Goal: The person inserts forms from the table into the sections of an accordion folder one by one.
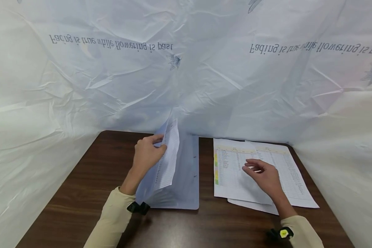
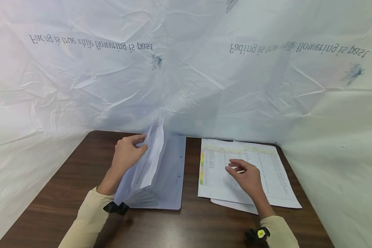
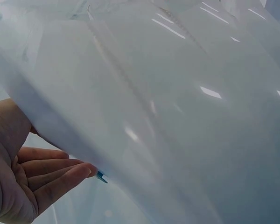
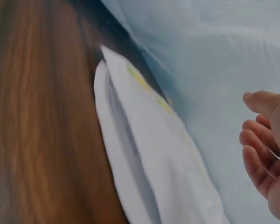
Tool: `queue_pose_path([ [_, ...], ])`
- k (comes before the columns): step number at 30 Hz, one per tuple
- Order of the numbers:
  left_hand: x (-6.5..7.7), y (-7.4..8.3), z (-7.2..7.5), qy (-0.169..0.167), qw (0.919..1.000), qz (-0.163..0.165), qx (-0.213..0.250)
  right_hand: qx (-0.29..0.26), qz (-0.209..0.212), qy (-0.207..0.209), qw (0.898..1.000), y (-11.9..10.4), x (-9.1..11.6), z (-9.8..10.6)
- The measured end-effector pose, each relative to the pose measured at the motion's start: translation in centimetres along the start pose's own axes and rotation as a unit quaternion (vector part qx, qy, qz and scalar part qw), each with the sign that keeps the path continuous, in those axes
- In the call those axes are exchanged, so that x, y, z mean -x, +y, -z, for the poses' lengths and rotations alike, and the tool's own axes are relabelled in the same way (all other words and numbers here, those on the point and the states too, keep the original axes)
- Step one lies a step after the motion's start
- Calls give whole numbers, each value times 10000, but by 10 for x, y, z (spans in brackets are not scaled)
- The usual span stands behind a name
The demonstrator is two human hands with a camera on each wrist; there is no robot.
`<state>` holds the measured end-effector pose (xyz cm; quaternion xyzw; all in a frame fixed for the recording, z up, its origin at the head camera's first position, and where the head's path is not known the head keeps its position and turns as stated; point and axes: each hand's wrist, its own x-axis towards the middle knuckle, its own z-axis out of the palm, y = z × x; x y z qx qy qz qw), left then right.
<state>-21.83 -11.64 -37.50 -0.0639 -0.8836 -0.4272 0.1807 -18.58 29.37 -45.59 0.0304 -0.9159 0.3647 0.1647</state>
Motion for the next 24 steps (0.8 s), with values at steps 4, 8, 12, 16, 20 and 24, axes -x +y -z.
queue_pose_path([
  [4, 0, 1, 0, -37, 10000, 0, 0, 227, -173, 94, 9995, 15, 5, 8],
  [8, -1, 1, 0, -90, 9999, -45, -45, 397, -368, 71, 9985, 26, 14, 13],
  [12, -1, 3, 0, -120, 9999, -91, -72, 588, -642, 6, 9962, 37, 23, 17],
  [16, -1, 4, 0, -84, 9999, -134, -40, 715, -946, -15, 9929, 48, 30, 20],
  [20, -2, 2, 0, -14, 9998, -196, -54, 747, -1264, -52, 9891, 58, 35, 22],
  [24, -2, 0, 0, 31, 9997, -242, -49, 810, -1477, -136, 9856, 65, 38, 24],
])
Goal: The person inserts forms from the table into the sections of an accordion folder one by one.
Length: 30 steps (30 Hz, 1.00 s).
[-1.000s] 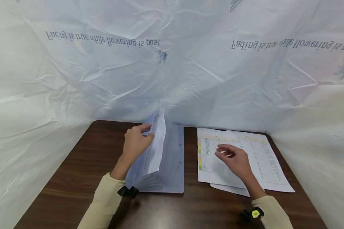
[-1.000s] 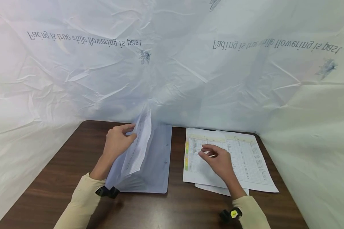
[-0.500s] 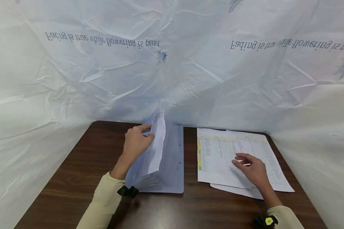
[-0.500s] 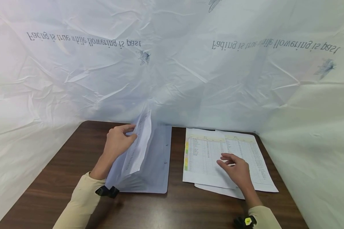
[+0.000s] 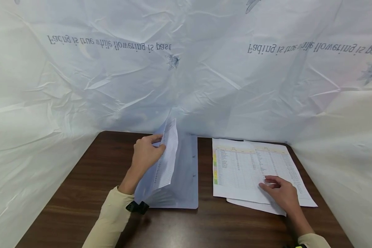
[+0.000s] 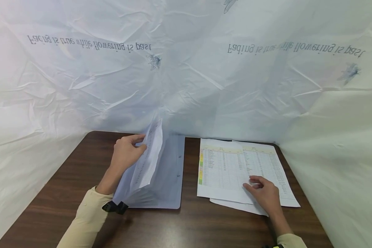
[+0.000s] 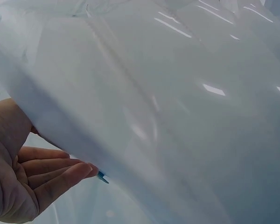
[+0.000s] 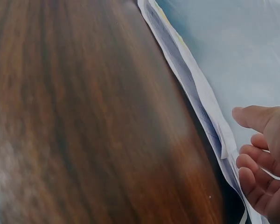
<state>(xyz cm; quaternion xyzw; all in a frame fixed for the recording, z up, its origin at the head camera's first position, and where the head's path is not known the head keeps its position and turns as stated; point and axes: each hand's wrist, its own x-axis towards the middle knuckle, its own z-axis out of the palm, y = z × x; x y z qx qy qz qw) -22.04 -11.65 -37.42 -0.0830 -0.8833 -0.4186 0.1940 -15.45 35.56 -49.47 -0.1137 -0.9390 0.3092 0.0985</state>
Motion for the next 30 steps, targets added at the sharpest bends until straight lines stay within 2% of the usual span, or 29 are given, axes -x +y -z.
queue_pose_path([
  [14, 2, -1, 1, -20, 9998, 179, 96, 301, -101, -247, 9992, 3, 0, 0],
  [23, 2, 0, 1, 0, 9996, 258, 121, 482, 264, -283, 9981, 3, 0, -4],
  [30, 2, 0, 4, 53, 9997, 216, 124, 592, 345, -325, 9971, 1, 0, -4],
])
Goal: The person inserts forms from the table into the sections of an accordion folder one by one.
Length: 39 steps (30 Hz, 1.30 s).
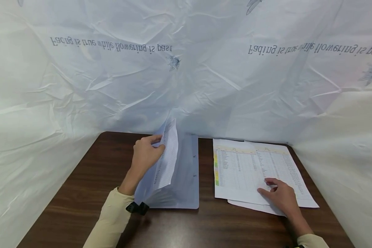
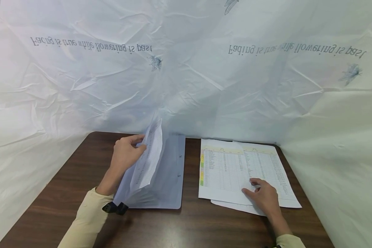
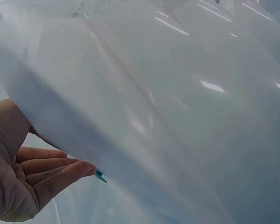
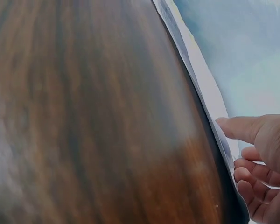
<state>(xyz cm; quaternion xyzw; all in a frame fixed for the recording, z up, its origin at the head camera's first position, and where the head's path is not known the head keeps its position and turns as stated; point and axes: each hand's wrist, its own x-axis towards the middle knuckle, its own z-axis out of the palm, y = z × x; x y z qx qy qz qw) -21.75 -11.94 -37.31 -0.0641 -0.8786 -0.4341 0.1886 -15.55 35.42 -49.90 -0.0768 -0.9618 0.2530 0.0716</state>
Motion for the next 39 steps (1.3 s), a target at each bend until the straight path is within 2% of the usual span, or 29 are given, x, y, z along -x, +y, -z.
queue_pose_path([
  [21, 1, 0, 0, -104, 9999, 96, 99, -243, -474, -134, 9985, -1, -2, 0],
  [27, 1, -2, 0, -44, 9999, 12, 125, -262, -625, -173, 9976, -1, -3, 3],
  [33, 1, -3, 0, -85, 9998, 25, 191, -541, -991, -444, 9926, -2, -8, 11],
  [39, 0, -3, -1, -98, 9998, 66, 188, -896, -1078, -704, 9876, -7, -8, 19],
])
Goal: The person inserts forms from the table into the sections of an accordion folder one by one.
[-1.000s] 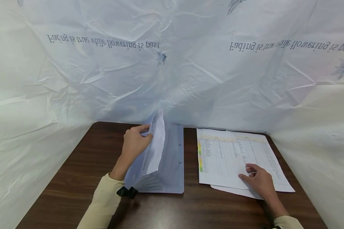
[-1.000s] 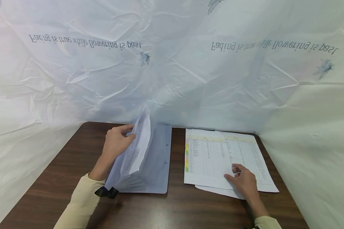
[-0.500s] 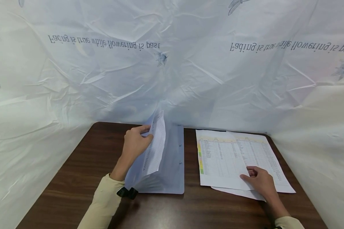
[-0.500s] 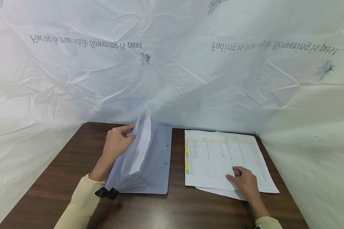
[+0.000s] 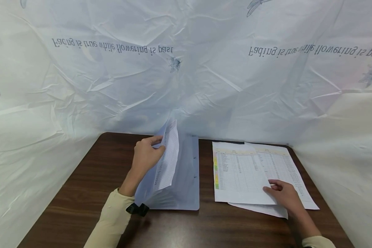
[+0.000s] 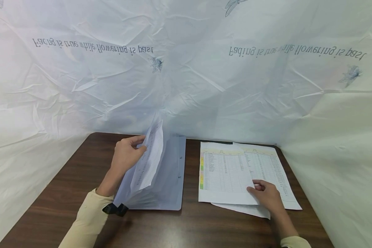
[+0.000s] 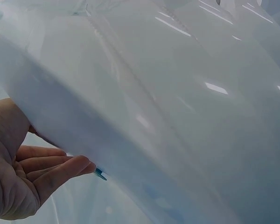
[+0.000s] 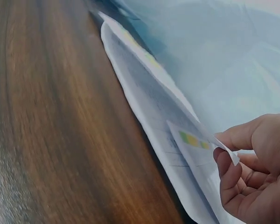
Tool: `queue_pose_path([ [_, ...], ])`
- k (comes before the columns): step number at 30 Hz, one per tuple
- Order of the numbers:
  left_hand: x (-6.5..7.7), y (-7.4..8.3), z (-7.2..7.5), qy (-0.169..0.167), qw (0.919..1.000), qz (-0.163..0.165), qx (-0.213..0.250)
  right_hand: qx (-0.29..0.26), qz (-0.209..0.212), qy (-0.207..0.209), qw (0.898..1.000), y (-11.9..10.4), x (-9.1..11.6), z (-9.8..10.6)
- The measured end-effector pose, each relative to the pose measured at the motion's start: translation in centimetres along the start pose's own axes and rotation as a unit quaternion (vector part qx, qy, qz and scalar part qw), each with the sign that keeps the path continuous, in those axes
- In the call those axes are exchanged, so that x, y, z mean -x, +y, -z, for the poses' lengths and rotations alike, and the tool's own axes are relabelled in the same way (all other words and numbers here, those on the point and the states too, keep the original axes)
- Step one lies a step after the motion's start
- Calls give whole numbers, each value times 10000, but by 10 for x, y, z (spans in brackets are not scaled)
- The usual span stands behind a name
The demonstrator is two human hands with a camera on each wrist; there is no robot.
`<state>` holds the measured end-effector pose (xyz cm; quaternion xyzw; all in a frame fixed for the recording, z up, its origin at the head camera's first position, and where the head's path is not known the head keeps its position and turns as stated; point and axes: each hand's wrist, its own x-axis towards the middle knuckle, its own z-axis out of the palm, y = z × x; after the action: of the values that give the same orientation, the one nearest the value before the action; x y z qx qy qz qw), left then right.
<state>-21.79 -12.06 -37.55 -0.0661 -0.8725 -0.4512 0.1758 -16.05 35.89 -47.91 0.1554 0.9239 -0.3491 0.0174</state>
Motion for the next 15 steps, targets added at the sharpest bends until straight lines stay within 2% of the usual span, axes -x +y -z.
queue_pose_path([
  [15, 1, -3, -1, 69, 9999, 63, 81, -297, -49, -174, 9994, -6, 9, 9],
])
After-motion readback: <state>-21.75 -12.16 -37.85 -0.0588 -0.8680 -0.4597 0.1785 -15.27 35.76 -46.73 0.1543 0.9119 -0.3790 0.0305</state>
